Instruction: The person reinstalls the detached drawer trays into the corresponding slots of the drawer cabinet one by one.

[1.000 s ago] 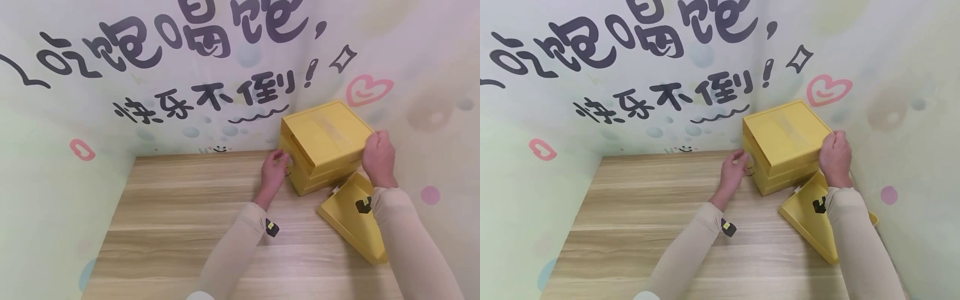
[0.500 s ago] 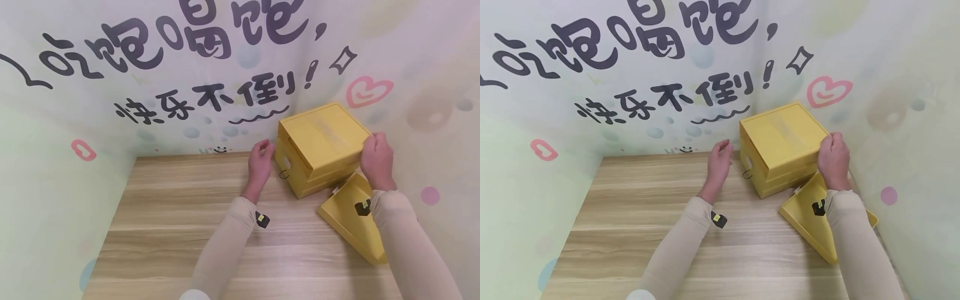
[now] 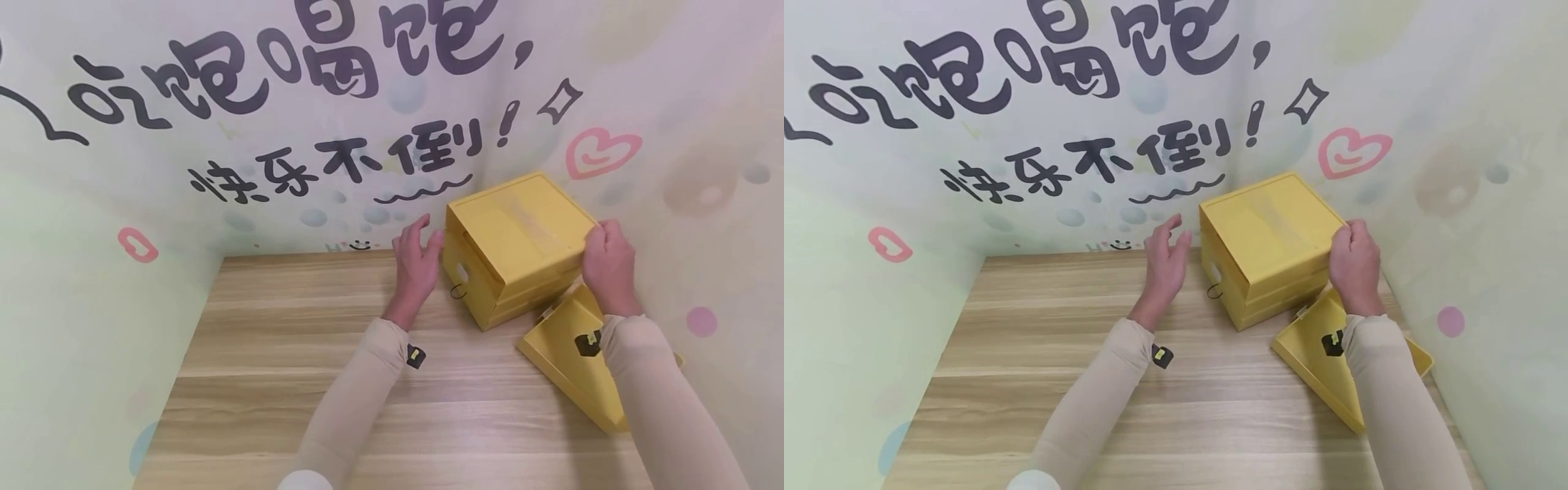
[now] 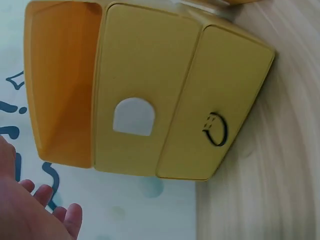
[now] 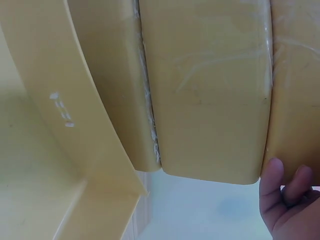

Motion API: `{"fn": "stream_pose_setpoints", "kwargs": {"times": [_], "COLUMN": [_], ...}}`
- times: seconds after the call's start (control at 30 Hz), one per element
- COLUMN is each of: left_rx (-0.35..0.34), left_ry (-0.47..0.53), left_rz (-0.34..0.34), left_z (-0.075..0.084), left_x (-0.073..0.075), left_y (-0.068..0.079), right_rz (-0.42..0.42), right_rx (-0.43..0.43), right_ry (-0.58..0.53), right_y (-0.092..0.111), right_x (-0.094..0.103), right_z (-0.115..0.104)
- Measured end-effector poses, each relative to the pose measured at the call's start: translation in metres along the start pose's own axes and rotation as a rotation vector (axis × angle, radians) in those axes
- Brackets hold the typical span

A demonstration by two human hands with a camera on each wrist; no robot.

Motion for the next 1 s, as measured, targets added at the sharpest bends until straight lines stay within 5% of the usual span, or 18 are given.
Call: {"fn": "stream_pose_setpoints", "kwargs": {"times": [0.5, 1.0], "left_rx": [-0.367, -0.449], "left_ry": [-0.171, -0.283], "left_rz": [0.018, -0.051], "left_z": [0.014, 0.017], "left_x": [0.011, 0.025], "left_y": [-0.01, -0.027], "right_rz": [-0.037, -0.072], "right_rx": [0.053, 0.116], "right_ry": [-0.014, -0.026], "right_y": [0.001, 0.004], "right_x": [-0.003, -0.011], "right_z": [-0.004, -0.01]}}
Point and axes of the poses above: each hand's wrist, its own y-axis away from the middle knuckle, its own x-axis out of the back of the hand, z = x × y, the point moved 2 cm from there along -y, towards the middle knuckle, and after that the axes turned 7 degrees about x, right-handed, at the moved point
